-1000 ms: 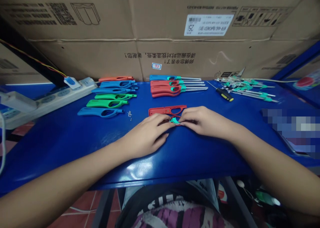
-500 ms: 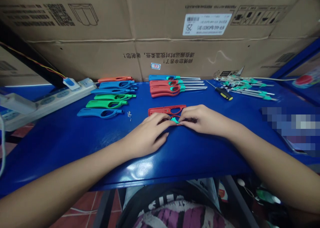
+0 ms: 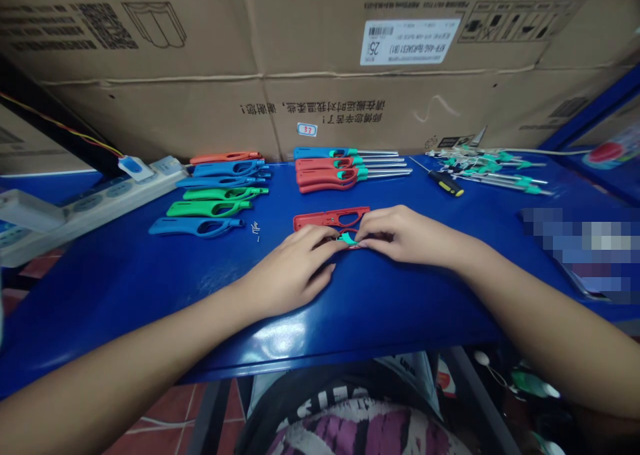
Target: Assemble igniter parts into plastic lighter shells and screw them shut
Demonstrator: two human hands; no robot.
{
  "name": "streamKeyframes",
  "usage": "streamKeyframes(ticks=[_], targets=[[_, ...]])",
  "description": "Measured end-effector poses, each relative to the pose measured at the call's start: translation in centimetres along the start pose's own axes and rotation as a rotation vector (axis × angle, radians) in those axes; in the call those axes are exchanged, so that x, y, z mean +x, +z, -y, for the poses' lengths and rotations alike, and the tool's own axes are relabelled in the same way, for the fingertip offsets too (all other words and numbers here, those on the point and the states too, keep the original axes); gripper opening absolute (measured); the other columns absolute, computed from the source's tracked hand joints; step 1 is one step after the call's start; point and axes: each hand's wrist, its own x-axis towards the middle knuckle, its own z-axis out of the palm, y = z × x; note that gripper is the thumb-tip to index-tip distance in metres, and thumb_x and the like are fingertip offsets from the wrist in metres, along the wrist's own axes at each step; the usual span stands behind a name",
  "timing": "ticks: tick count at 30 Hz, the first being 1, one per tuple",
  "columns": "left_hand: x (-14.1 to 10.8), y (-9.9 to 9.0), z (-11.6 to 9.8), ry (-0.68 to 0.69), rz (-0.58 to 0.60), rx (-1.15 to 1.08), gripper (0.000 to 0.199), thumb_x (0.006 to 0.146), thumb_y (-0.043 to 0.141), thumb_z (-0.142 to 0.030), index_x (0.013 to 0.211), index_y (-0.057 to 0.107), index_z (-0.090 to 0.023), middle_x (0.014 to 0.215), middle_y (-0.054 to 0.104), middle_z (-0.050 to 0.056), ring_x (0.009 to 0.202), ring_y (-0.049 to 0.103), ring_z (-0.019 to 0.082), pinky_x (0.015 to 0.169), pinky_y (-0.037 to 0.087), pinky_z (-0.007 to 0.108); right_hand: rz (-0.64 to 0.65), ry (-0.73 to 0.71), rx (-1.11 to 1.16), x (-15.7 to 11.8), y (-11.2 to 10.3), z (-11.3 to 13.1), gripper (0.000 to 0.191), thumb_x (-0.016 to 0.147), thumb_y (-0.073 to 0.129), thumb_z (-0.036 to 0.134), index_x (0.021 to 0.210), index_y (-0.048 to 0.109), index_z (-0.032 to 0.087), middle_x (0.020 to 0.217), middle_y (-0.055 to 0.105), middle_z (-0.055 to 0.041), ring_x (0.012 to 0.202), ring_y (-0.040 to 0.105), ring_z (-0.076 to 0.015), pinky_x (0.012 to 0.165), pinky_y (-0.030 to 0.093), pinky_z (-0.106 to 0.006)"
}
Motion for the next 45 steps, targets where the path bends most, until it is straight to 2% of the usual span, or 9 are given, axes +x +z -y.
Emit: streamKeyframes(ticks=[14,23,32,45], targets=[[0.01,-0.01,-0.18,-0.012,0.002,-0.003,0.036,0.096,0.052,-0.017,0.133,0.057,-0.016,0.134,0.055,0.014,0.129,0.049,0.029,0.110,0.045,0.048,0.008,-0.061,-0.039,-0.04,-0.07,-0.22,0.016,0.096,0.058,0.015,0.096,0.073,0.017,0.096,0.073,-0.0067,0.088,0.068,-0.0171,0.082,0.052,-0.029],[0.00,-0.22,-0.19,0.040,-0.010,0.059,0.036,0.098,0.049,-0.014,0.131,0.063,-0.017,0.128,0.059,0.015,0.122,0.054,0.028,0.105,0.050,0.046,0.016,-0.086,-0.042,0.04,-0.11,-0.31,0.016,0.096,0.057,0.017,0.095,0.073,0.017,0.096,0.074,-0.0068,0.088,0.069,-0.0174,0.082,0.052,-0.029],[-0.23,-0.40,-0.53,0.055,0.007,0.139,0.037,0.099,0.048,-0.015,0.133,0.063,-0.016,0.126,0.061,0.015,0.118,0.056,0.028,0.099,0.055,0.045,0.025,-0.040,0.044,0.16,-0.11,-0.12,0.014,0.096,0.060,0.019,0.094,0.074,0.017,0.094,0.075,-0.0059,0.087,0.069,-0.0169,0.083,0.053,-0.029],[-0.35,-0.32,-0.65,0.060,-0.004,0.164,0.037,0.102,0.045,-0.018,0.134,0.063,-0.018,0.126,0.061,0.014,0.118,0.056,0.028,0.098,0.056,0.045,0.029,-0.067,0.003,0.05,-0.17,0.06,0.017,0.096,0.058,0.017,0.096,0.075,0.017,0.096,0.075,-0.0073,0.088,0.070,-0.0175,0.083,0.054,-0.030]])
